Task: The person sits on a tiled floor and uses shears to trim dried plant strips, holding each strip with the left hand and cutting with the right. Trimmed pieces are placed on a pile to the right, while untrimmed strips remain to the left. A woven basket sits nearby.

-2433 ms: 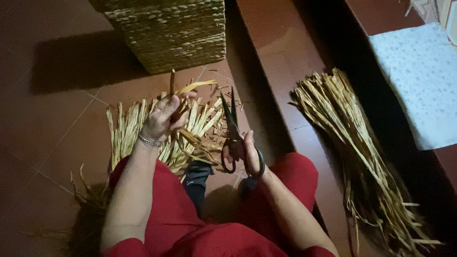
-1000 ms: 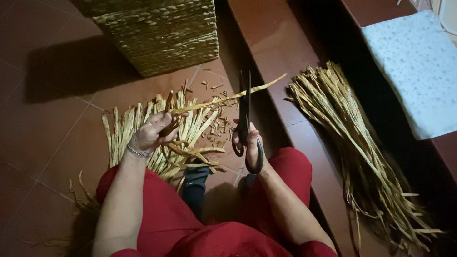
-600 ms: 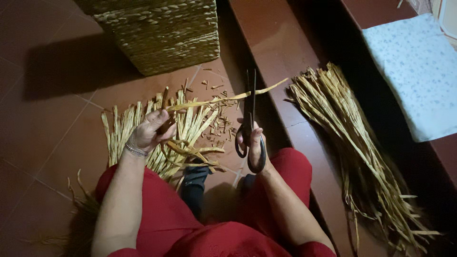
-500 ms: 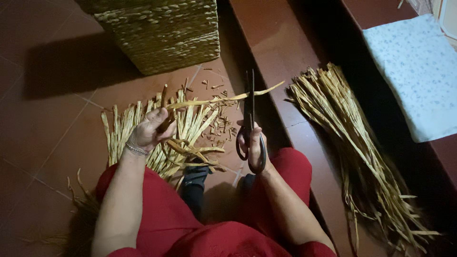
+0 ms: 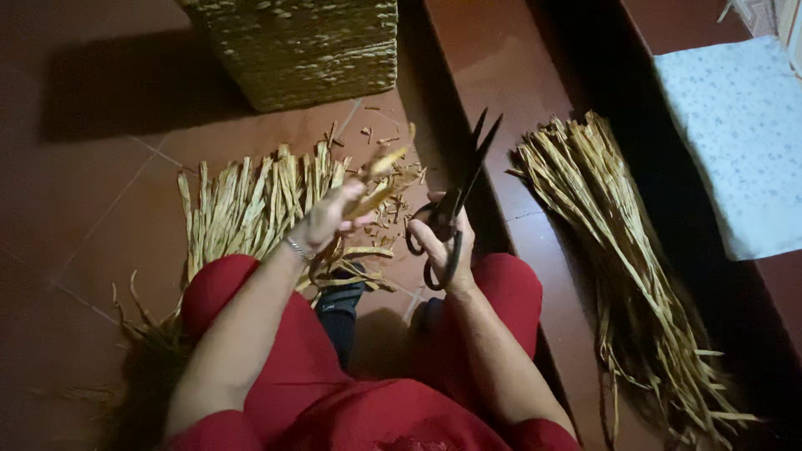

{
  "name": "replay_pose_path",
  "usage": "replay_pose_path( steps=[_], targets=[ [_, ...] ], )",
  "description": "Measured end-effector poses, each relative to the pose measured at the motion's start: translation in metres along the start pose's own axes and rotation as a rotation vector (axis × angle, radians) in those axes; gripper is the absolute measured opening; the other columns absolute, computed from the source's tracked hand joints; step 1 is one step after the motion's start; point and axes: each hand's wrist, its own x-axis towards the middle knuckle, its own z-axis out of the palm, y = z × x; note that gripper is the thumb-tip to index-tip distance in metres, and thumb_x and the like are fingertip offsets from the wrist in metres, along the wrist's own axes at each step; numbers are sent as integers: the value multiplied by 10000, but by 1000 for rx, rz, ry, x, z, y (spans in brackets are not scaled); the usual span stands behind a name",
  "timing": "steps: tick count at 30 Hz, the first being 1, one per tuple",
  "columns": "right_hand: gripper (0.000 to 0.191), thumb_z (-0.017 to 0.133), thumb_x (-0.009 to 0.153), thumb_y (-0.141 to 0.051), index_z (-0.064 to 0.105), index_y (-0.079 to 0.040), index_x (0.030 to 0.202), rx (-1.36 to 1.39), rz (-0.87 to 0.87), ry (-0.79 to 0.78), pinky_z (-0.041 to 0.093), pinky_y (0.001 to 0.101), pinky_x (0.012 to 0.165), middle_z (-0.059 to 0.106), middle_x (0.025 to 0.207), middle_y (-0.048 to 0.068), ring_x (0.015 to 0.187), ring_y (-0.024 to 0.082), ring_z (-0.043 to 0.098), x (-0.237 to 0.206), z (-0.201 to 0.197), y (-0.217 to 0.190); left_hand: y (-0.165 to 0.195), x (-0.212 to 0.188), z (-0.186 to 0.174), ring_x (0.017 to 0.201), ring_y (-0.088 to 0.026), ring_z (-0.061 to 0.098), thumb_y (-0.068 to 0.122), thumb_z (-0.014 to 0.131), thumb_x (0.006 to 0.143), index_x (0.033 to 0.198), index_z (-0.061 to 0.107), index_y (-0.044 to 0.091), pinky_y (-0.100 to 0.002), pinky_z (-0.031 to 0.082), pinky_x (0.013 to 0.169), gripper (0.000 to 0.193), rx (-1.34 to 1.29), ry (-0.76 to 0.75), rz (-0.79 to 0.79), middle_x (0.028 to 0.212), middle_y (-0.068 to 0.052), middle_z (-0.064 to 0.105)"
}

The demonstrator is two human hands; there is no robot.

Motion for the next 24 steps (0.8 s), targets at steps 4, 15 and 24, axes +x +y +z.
replay_pose_path(
  steps=[4, 15, 24],
  targets=[
    [443, 739, 932, -75, 506, -40, 1308, 192, 71, 9, 492, 220, 591, 683, 917, 22, 694, 57, 597, 3, 12, -6, -11, 11, 28, 537, -89, 403, 372, 392, 1073, 1588, 372, 98, -220, 384, 499, 584, 227, -96, 44, 660, 54, 397],
    [207, 747, 976, -38, 615, -12, 1133, 45, 49, 139, 533, 249, 678, 676, 887, 4, 767, 60, 617, 3, 7, 2, -16, 7, 69, 766, -289, 692, 186, 484, 1024, 1633, 311, 136, -419, 565, 678, 635, 1007, -10, 342, 900, -187, 696],
    [377, 739, 803, -26, 570, -46, 1139, 501, 218, 357, 558, 280, 585, 685, 801, 43, 640, 144, 668, 16, -20, -36, -29, 16, 46, 1030, -244, 729, 337, 728, 855, 1564, 232, 206, -375, 545, 895, 875, 726, -247, 109, 1141, -112, 751]
  ],
)
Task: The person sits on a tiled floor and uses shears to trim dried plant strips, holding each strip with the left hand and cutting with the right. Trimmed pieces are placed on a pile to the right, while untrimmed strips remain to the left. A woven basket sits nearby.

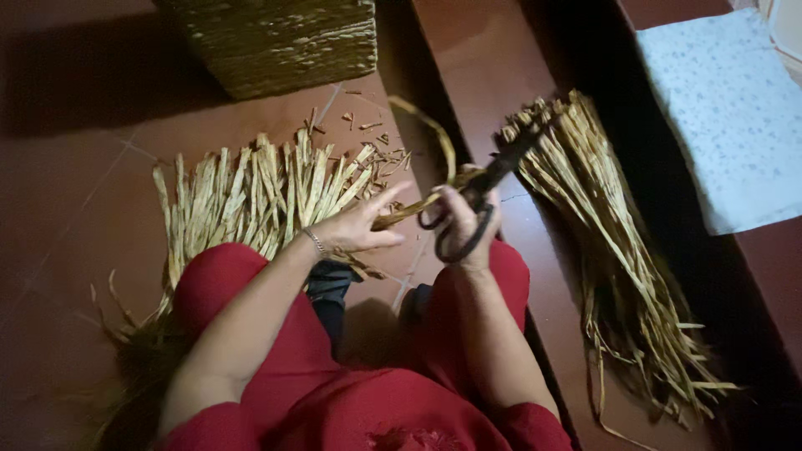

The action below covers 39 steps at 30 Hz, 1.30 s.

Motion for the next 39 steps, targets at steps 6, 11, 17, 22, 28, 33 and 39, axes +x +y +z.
replay_pose_path(
  steps=[6, 11, 17, 22, 28, 33, 39],
  targets=[
    [260, 732, 950, 25, 611, 94, 1170, -161, -339, 241, 520, 296, 619, 679, 911, 144, 691, 178, 643, 21, -62, -70, -47, 11, 2, 989, -331, 694, 214, 694, 830, 1018, 717, 136, -468, 552, 873, 205, 444, 108, -6, 1016, -134, 723],
    [340, 715, 877, 3, 645, -126, 1184, 5, -410, 334, 529, 284, 598, 666, 880, 99, 681, 145, 625, 6, -139, -120, -33, 50, 8, 1070, -355, 538, 181, 756, 713, 965, 751, 192, -589, 429, 915, 252, 858, 154, 26, 1039, -155, 558],
    [218, 608, 1072, -187, 732, -8, 1087, -430, -458, 560, 537, 263, 740, 678, 954, 78, 826, 127, 645, -42, -251, -151, 36, 167, 26, 761, -374, 674, 6, 642, 857, 894, 679, 79, -507, 569, 605, 89, 888, 485, 419, 1067, -235, 559],
    [173, 655, 1067, -61, 658, 0, 1228, -180, -643, 599, 559, 285, 796, 695, 1007, 105, 866, 151, 657, -70, -337, -157, 113, 290, 78, 916, -264, 699, -91, 646, 958, 966, 625, 24, -340, 616, 616, 117, 883, 759, 692, 1193, -199, 548],
    [461, 706, 918, 173, 512, 14, 1305, -170, -791, 830, 628, 337, 750, 681, 944, 131, 781, 199, 679, -73, -446, -124, 116, 292, 147, 1026, -390, 626, -79, 702, 670, 1480, 431, 173, -510, 575, 760, 891, 793, 385, 602, 1326, -250, 442],
    [360, 699, 834, 154, 540, 17, 1126, -114, -696, 1099, 674, 365, 624, 712, 926, 165, 700, 263, 728, -93, -517, -90, 52, 250, 125, 1124, -364, 642, 229, 781, 843, 1246, 623, 156, -492, 553, 895, 440, 831, 63, 348, 1333, -182, 537],
    [417, 829, 846, 162, 560, 78, 1154, -286, -840, 1039, 650, 386, 728, 694, 1059, 193, 762, 260, 739, -116, -557, -109, -20, 178, 43, 1159, -339, 632, 315, 711, 915, 1327, 638, 158, -464, 526, 978, 447, 803, -14, 93, 1322, -160, 580]
  ],
)
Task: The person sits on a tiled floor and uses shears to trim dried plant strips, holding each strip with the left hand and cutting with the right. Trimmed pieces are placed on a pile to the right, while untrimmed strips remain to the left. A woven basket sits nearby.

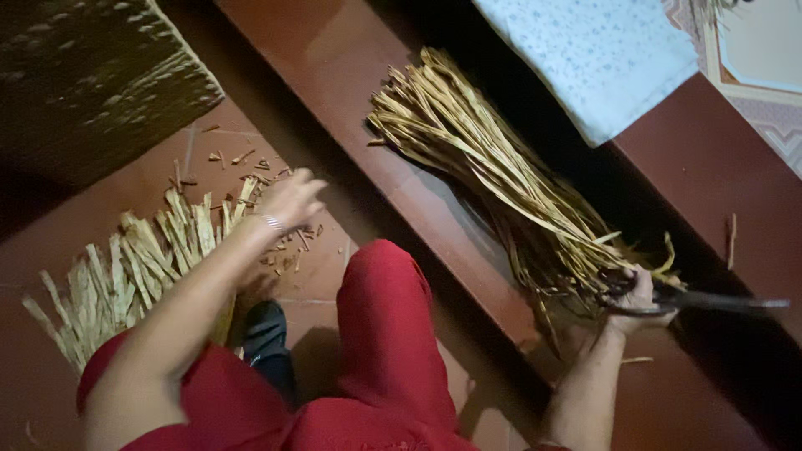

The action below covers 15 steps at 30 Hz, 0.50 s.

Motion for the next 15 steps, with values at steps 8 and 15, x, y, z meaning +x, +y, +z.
replay_pose_path(
  steps=[8, 15],
  targets=[
    [278, 760, 1051, -168, 596, 50, 1109, -912, 163, -186, 642, 359, 659, 722, 971, 130, 776, 223, 762, 20, -40, -35, -74, -87, -22, 1294, -312, 586, 464, 631, 942, 1400, 614, 240, -474, 447, 1112, 511, 27, -211, -368, 1400, -104, 623],
    [333, 658, 1099, -266, 586, 53, 1040, -787, 346, 142, 601, 402, 610, 699, 981, 91, 730, 255, 752, 30, -50, -76, -149, -146, -34, 1294, -401, 544, 502, 617, 955, 1396, 612, 282, -530, 384, 1135, 493, -42, -147, -608, 1299, -158, 696]
  ],
)
